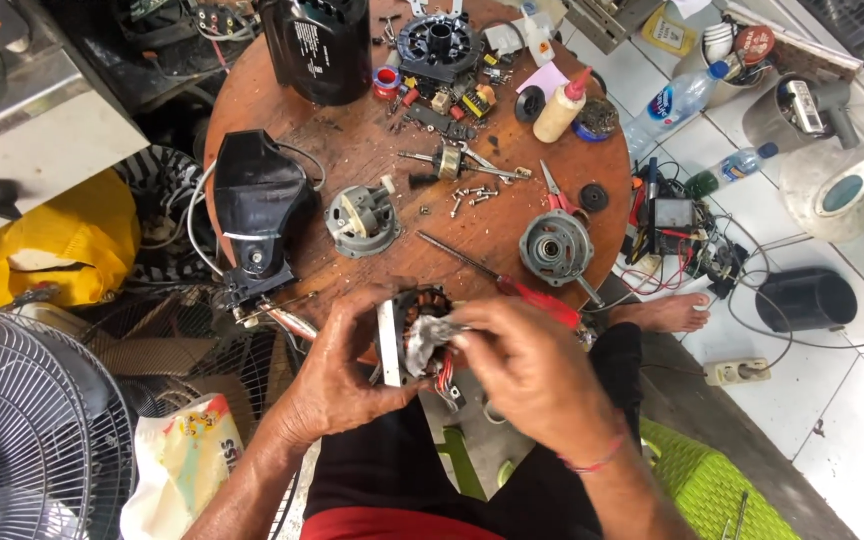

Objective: Cleaning and reassembling the internal components of an electric fan motor on a workbench.

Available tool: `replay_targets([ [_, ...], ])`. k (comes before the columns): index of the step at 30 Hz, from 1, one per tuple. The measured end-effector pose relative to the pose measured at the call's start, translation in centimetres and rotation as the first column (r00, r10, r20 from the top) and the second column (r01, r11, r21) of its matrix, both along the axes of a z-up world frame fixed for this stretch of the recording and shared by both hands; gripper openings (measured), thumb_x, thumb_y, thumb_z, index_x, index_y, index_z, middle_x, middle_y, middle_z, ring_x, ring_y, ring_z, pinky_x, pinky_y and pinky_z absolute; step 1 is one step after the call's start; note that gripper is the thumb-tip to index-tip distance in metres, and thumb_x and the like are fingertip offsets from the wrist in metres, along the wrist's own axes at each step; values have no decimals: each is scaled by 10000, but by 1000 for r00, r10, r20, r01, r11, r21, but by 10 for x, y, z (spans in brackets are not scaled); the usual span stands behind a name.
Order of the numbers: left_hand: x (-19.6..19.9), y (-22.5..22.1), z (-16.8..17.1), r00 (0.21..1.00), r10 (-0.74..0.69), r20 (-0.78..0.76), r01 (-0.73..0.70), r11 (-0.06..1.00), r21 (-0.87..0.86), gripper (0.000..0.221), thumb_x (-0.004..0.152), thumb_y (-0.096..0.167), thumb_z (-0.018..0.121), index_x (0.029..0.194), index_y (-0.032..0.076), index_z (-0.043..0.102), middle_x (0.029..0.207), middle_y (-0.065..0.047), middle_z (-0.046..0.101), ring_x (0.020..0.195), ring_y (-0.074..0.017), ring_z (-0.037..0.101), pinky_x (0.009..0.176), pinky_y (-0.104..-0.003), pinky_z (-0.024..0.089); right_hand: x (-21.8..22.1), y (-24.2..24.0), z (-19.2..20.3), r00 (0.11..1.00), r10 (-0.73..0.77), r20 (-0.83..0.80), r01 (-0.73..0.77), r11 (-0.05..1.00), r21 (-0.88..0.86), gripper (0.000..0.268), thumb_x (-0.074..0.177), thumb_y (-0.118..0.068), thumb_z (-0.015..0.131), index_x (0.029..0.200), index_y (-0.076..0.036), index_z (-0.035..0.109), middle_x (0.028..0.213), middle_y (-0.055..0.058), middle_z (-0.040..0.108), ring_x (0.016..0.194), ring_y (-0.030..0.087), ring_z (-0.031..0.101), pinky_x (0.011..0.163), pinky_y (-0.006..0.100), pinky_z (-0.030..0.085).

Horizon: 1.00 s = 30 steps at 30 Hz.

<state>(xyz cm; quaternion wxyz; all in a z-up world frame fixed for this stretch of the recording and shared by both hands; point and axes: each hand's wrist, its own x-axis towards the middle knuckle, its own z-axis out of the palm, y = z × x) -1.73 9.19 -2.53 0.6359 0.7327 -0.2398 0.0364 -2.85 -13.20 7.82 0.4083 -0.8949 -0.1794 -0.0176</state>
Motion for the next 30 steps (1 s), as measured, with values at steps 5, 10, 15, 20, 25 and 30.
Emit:
replay_targets([
  [5,2,-2,7,992,-20,122,12,998,67,831,748,260,931,1396,39,460,1420,-155,586,1330,-287,614,967,-355,590,-1,11,-5,959,142,-247,-150,989,-14,177,949,-92,528,1115,-112,585,893,49,713,755,215,679,730,353,519],
  [10,2,3,4,986,-23,166,9,996,84,847,718,188,944,1393,28,459,1443,-194,586,1360,-346,606,1106,-431,502,-8,-1,-29,871,205,-447,-15,919,393,198,962,0,609,1121,-100,548,983,86,689,830,154,663,709,270,547],
  [15,1,6,11,993,-40,110,33,997,69,839,758,220,909,1424,72,422,1493,-213,523,1408,-350,555,715,-316,688,-11,-24,-27,940,-76,-332,224,873,434,197,937,-122,674,1097,-63,574,834,77,733,693,153,691,621,258,559],
  [20,-3,7,4,990,-47,133,33,994,108,898,718,189,940,1436,56,417,1485,-199,538,1380,-332,571,989,-399,530,3,-9,-10,940,140,311,-92,982,-166,160,903,-7,670,1050,-53,715,1006,67,756,782,203,687,683,338,560],
  [25,-1,11,25,972,-129,195,105,986,130,870,774,164,928,1454,23,403,1506,-234,532,1444,-397,541,1179,-462,471,7,-3,4,849,472,240,-320,819,-477,173,880,-47,651,1026,-138,628,970,-18,695,805,259,551,700,427,443],
  [30,0,9,21,966,-179,188,174,984,45,790,835,139,864,1444,98,361,1499,-240,528,1453,-416,530,1143,-478,492,15,-27,17,880,463,102,-454,885,-106,120,869,-35,726,979,-82,728,859,29,721,753,215,641,655,355,519],
])
